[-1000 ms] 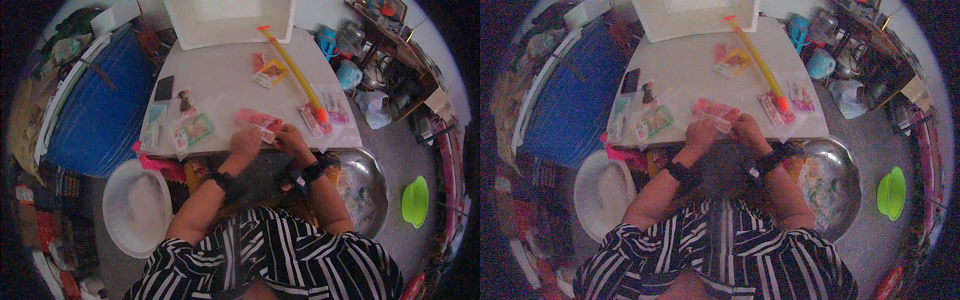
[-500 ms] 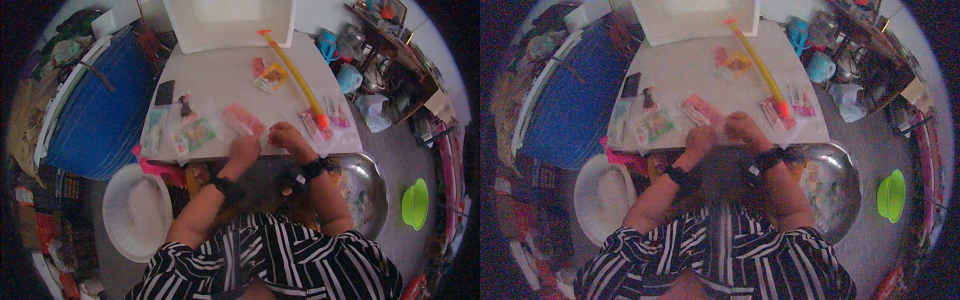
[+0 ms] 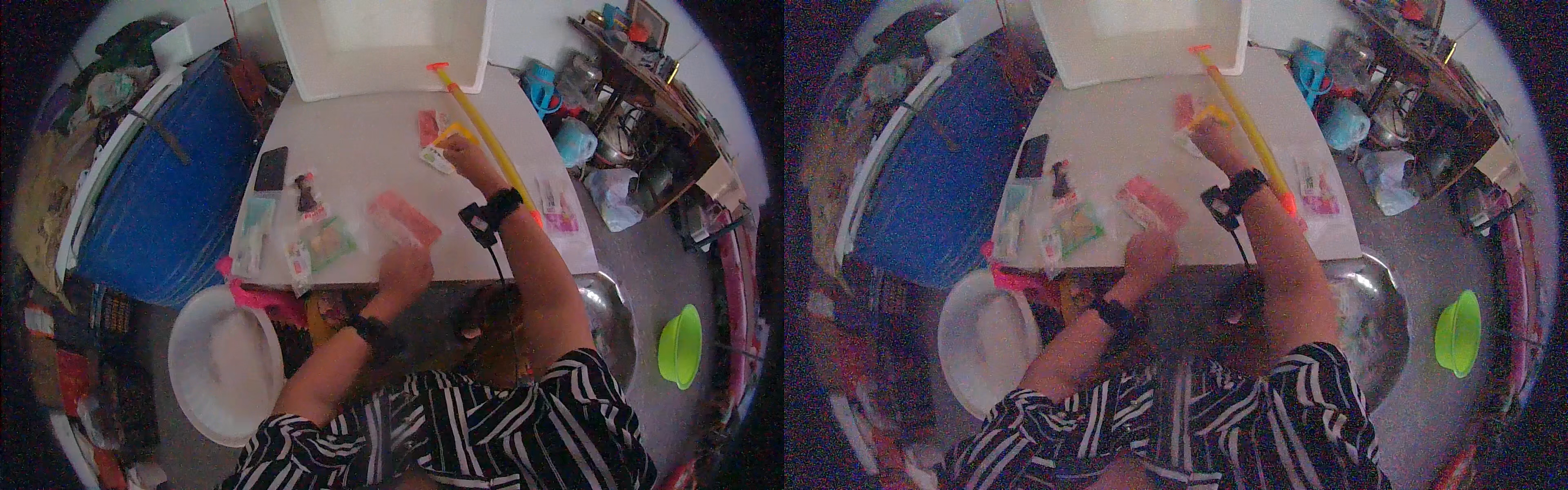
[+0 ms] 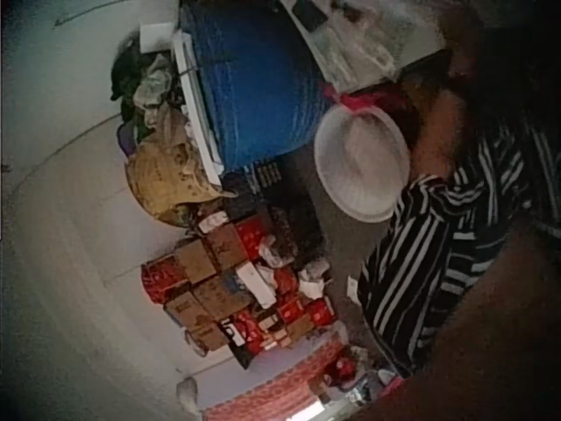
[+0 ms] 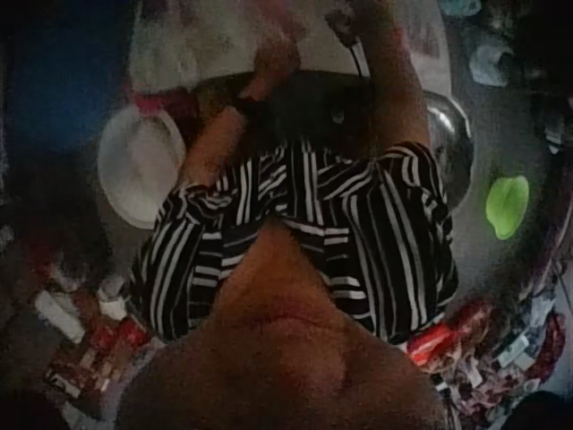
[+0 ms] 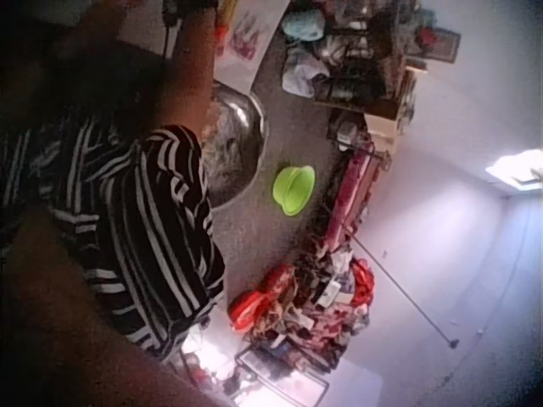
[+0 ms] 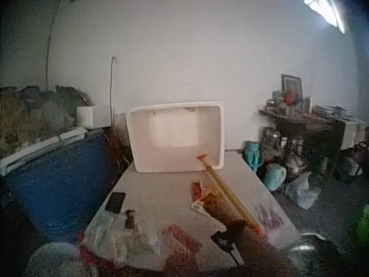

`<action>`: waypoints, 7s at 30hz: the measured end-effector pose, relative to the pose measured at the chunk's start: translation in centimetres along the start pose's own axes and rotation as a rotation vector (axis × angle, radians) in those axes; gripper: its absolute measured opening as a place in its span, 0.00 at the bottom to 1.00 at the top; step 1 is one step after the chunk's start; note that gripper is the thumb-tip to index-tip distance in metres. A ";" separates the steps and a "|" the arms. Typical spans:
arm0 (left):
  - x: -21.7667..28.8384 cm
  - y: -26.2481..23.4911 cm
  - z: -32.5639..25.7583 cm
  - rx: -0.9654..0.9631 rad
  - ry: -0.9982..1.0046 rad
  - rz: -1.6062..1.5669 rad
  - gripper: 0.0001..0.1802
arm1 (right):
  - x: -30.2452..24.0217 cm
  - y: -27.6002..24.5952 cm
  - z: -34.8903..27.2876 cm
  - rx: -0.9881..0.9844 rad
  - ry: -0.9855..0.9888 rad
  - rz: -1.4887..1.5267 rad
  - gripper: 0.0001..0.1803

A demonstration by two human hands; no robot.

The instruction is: The person sits on the floor and sorts various small packaged items from a table into a metal bowl. They pick up individual packets, briefly inspect them, and place them into the bowl, repeating this process for multiple items.

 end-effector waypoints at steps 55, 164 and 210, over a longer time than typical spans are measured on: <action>0.3 0.1 -0.3 -0.016 0.102 0.078 0.10 | -6.3 -1.1 -7.1 0.042 -0.224 -0.063 0.12; 4.9 -3.7 -3.5 0.154 0.141 -0.047 0.05 | -7.7 4.4 -19.4 -0.163 0.269 0.655 0.11; -2.8 -5.1 -5.3 0.373 0.379 0.033 0.15 | -13.8 4.5 -18.1 -0.223 0.032 0.374 0.06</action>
Point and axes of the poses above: each hand's wrist, its own z-axis towards the middle knuckle, its own y-axis out of the palm, x = y × z, the point moved 7 cm from there along z, towards the middle knuckle, and after that the axes turned 2 degrees about x, right-handed, at the moved point
